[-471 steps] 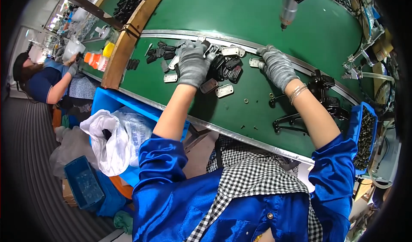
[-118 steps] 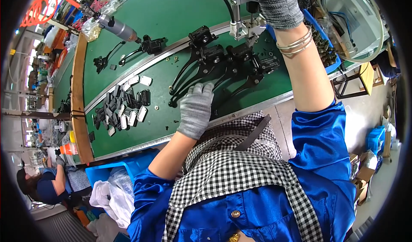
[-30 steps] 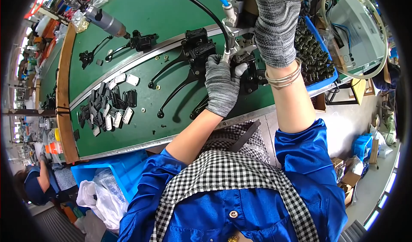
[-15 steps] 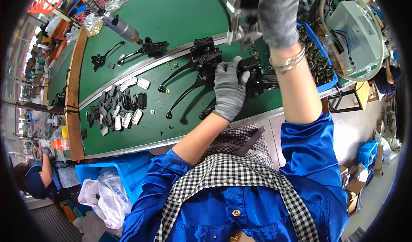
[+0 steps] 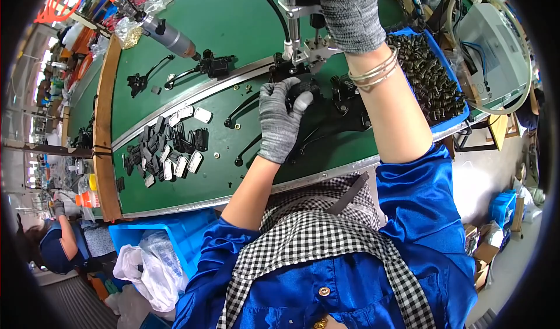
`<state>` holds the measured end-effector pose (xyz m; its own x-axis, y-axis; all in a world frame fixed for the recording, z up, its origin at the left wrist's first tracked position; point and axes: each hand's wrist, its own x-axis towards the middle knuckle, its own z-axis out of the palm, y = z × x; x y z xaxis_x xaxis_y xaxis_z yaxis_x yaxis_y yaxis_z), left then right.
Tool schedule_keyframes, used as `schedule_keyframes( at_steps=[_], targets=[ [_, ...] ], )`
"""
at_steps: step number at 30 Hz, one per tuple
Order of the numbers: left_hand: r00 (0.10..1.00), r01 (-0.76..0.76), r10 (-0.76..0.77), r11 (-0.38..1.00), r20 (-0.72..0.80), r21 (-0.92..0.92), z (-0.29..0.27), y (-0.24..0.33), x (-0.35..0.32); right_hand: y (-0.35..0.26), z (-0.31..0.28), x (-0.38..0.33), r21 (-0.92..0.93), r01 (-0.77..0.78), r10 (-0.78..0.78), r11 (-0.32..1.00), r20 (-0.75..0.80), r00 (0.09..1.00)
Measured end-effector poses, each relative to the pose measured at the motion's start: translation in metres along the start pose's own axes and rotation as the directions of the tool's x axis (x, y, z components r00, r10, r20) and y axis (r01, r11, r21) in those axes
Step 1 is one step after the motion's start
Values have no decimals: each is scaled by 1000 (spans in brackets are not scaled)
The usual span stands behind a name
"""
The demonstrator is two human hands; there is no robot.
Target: Assembling mechanical brackets by attaching components with a pneumatic screwdriver at an industrial workbench.
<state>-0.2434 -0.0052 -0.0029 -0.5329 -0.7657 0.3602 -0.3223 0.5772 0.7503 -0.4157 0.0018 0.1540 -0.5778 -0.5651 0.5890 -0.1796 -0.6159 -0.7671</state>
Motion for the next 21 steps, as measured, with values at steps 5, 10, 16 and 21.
schedule_keyframes(
  at_steps=[5, 10, 16, 21],
  targets=[
    [992, 22, -14, 998, 127, -63, -10, 1, -2, -3, 5, -17, -13, -17, 17, 1000, -13, 1000],
    [987, -101, 99, 995, 127, 5, -10, -5, -1, -3, 7, -26, -18, -29, 28, 999, -16, 999],
    [985, -86, 94, 994, 145, -65, -10, -10, -4, -4, 10, -27, -27, -31, 30, 999, -21, 999],
    [987, -89, 95, 995, 127, -54, -9, -10, -7, -6, 16, -31, -26, -34, 33, 999, -19, 999]
  ],
)
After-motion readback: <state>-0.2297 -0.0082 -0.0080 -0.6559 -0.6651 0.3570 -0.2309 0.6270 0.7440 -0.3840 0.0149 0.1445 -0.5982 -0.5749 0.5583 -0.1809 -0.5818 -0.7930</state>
